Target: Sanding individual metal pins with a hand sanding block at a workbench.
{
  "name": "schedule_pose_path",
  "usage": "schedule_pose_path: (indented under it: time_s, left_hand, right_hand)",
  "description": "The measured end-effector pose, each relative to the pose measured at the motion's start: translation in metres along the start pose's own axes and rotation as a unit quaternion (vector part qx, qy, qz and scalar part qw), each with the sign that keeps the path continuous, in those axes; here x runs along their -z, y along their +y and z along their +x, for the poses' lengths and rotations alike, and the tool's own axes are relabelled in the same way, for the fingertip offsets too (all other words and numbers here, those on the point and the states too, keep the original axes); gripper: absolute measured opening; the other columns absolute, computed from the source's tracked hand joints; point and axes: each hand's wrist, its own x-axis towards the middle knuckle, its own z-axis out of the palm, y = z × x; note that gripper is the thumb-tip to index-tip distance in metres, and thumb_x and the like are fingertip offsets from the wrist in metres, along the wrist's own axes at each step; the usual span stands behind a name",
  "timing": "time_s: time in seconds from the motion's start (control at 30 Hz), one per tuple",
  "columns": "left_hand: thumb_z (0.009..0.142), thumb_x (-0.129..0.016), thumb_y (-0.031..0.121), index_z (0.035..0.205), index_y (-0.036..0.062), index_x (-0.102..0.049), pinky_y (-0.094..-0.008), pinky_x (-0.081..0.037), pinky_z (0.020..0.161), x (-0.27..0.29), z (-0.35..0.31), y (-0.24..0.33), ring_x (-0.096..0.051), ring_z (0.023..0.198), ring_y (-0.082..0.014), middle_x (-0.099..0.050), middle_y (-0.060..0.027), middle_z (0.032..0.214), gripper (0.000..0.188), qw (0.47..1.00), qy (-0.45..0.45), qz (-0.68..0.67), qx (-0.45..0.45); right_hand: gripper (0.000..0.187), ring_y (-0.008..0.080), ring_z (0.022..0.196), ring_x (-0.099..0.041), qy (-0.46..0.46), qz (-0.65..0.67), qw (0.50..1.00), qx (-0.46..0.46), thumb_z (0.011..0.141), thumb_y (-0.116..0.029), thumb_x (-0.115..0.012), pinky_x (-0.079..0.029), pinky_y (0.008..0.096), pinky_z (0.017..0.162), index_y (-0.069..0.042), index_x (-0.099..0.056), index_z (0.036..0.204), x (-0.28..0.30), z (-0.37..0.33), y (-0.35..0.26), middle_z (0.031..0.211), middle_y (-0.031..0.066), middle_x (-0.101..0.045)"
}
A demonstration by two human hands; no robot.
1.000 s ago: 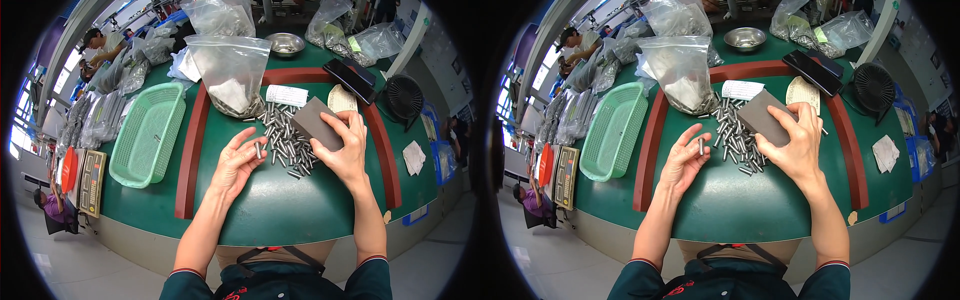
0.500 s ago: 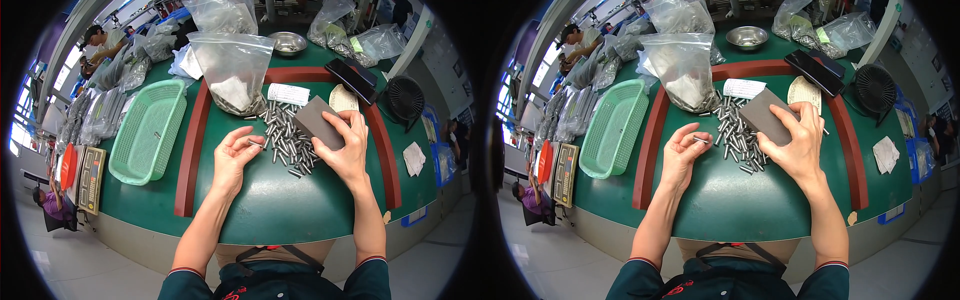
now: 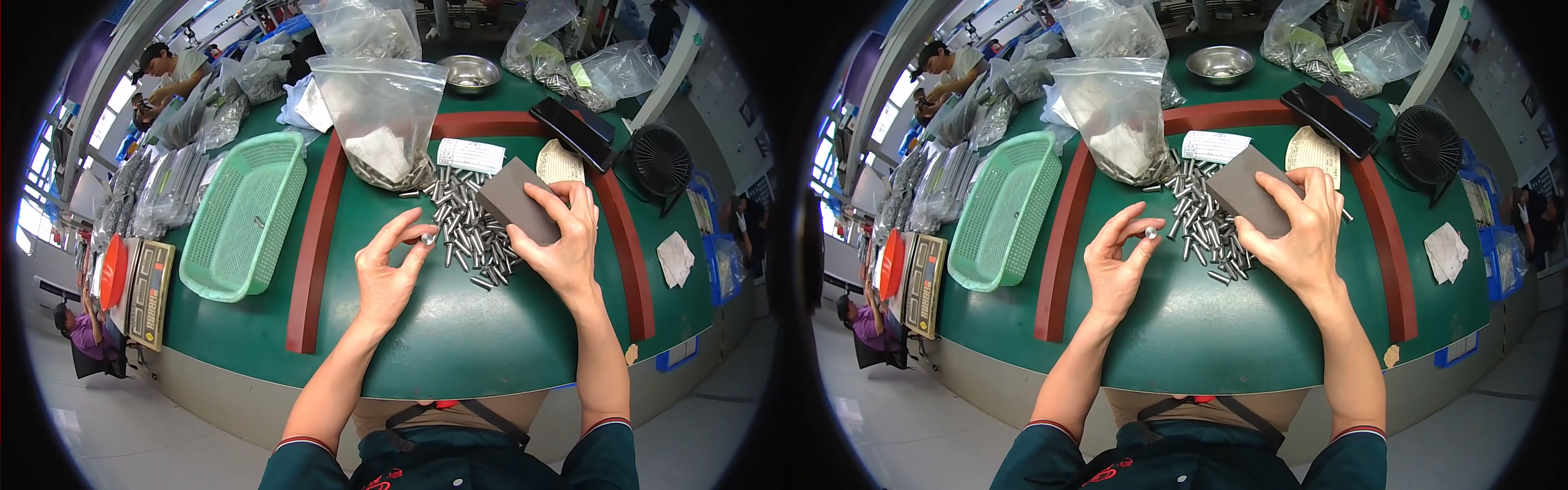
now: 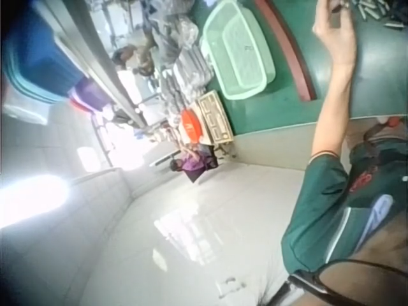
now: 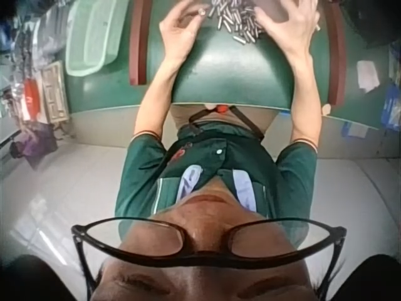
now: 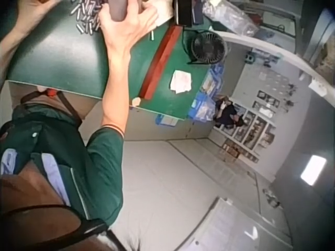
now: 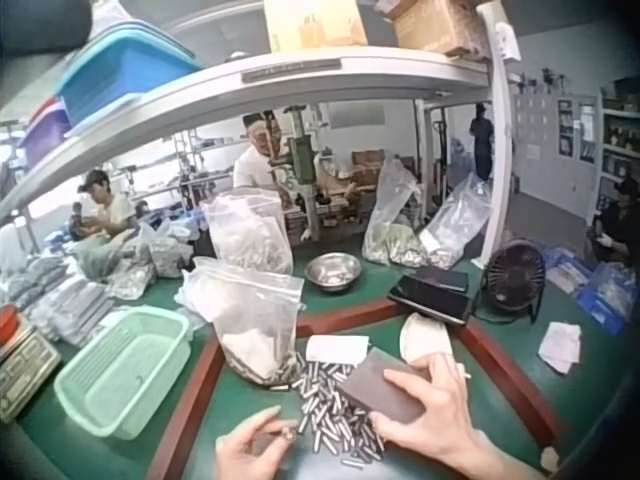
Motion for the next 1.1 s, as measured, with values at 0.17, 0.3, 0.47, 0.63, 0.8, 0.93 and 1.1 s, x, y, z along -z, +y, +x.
schedule_pose_path:
  time_s: [0.17, 0.3, 0.47, 0.63, 0.8, 0.93, 1.1]
  left_hand:
    - [0.081, -0.069, -0.005, 0.116, 0.0001, -0.065, -0.0281, -0.054, 0.082, 0.0, 0.0, -0.001, -0.068, 0.089, -0.0145, -0.074, -0.0095, 0.099, 0.035, 0.998, 0.007, -0.055, 0.015]
    - [0.084, -0.068, -0.006, 0.105, -0.002, -0.067, -0.0282, -0.054, 0.083, 0.0, 0.002, -0.002, -0.066, 0.089, -0.0152, -0.071, -0.0099, 0.1, 0.022, 1.0, -0.008, -0.021, -0.002]
    - [0.082, -0.068, -0.007, 0.1, -0.0022, -0.069, -0.0271, -0.054, 0.081, -0.001, -0.002, -0.007, -0.067, 0.086, -0.0141, -0.07, -0.0064, 0.097, 0.019, 0.994, 0.007, -0.1, 0.04]
    - [0.084, -0.068, -0.005, 0.101, -0.0029, -0.069, -0.0269, -0.054, 0.08, 0.003, -0.003, -0.009, -0.066, 0.086, -0.013, -0.07, -0.0058, 0.095, 0.018, 0.993, -0.016, -0.107, 0.051]
    - [0.081, -0.073, -0.004, 0.094, -0.0024, -0.07, -0.0261, -0.053, 0.075, 0.0, -0.001, -0.004, -0.065, 0.082, -0.0112, -0.071, -0.0048, 0.088, 0.014, 0.994, -0.014, -0.104, 0.036]
    - [0.081, -0.073, -0.003, 0.094, -0.0024, -0.07, -0.026, -0.053, 0.076, 0.001, -0.002, -0.004, -0.065, 0.081, -0.0108, -0.07, -0.0031, 0.088, 0.013, 0.988, -0.011, -0.127, 0.084]
    - [0.08, -0.073, -0.004, 0.093, -0.0023, -0.07, -0.0258, -0.053, 0.076, -0.001, -0.002, -0.003, -0.066, 0.082, -0.0116, -0.071, -0.0053, 0.089, 0.013, 0.988, -0.043, -0.137, 0.062]
  right_hand:
    - [0.05, 0.027, 0.095, -0.054, -0.004, 0.011, 1.0, -0.003, 0.058, -0.022, -0.08, -0.04, 0.0386, 0.083, -0.004, -0.072, 0.104, 0.0, 0.0, 0.0, 0.099, 0.0112, -0.055]
    - [0.051, 0.0277, 0.096, -0.054, 0.003, 0.119, 0.993, -0.03, 0.058, -0.019, -0.081, -0.043, 0.0388, 0.085, -0.004, -0.071, 0.106, -0.005, -0.003, -0.005, 0.101, 0.0125, -0.055]
    - [0.06, 0.03, 0.093, -0.055, -0.024, 0.171, 0.982, 0.072, 0.053, -0.022, -0.082, -0.043, 0.041, 0.082, -0.008, -0.071, 0.11, -0.013, -0.018, -0.024, 0.105, 0.015, -0.057]
    - [0.062, 0.0281, 0.088, -0.055, -0.052, 0.202, 0.963, 0.17, 0.052, -0.026, -0.082, -0.04, 0.0402, 0.08, -0.012, -0.071, 0.112, -0.012, -0.023, -0.044, 0.105, 0.0133, -0.059]
    - [0.059, 0.0292, 0.092, -0.054, 0.043, 0.051, 0.996, 0.051, 0.054, -0.023, -0.083, -0.04, 0.0407, 0.078, -0.009, -0.07, 0.11, -0.012, -0.012, -0.015, 0.103, 0.013, -0.057]
    - [0.063, 0.0279, 0.09, -0.056, -0.052, 0.202, 0.963, 0.17, 0.052, -0.029, -0.083, -0.041, 0.0407, 0.082, -0.013, -0.071, 0.113, -0.012, -0.023, -0.044, 0.104, 0.0127, -0.058]
    - [0.058, 0.0295, 0.09, -0.055, 0.076, 0.053, 0.994, 0.064, 0.053, -0.022, -0.081, -0.042, 0.0414, 0.077, -0.007, -0.07, 0.108, -0.015, -0.011, -0.01, 0.104, 0.0136, -0.057]
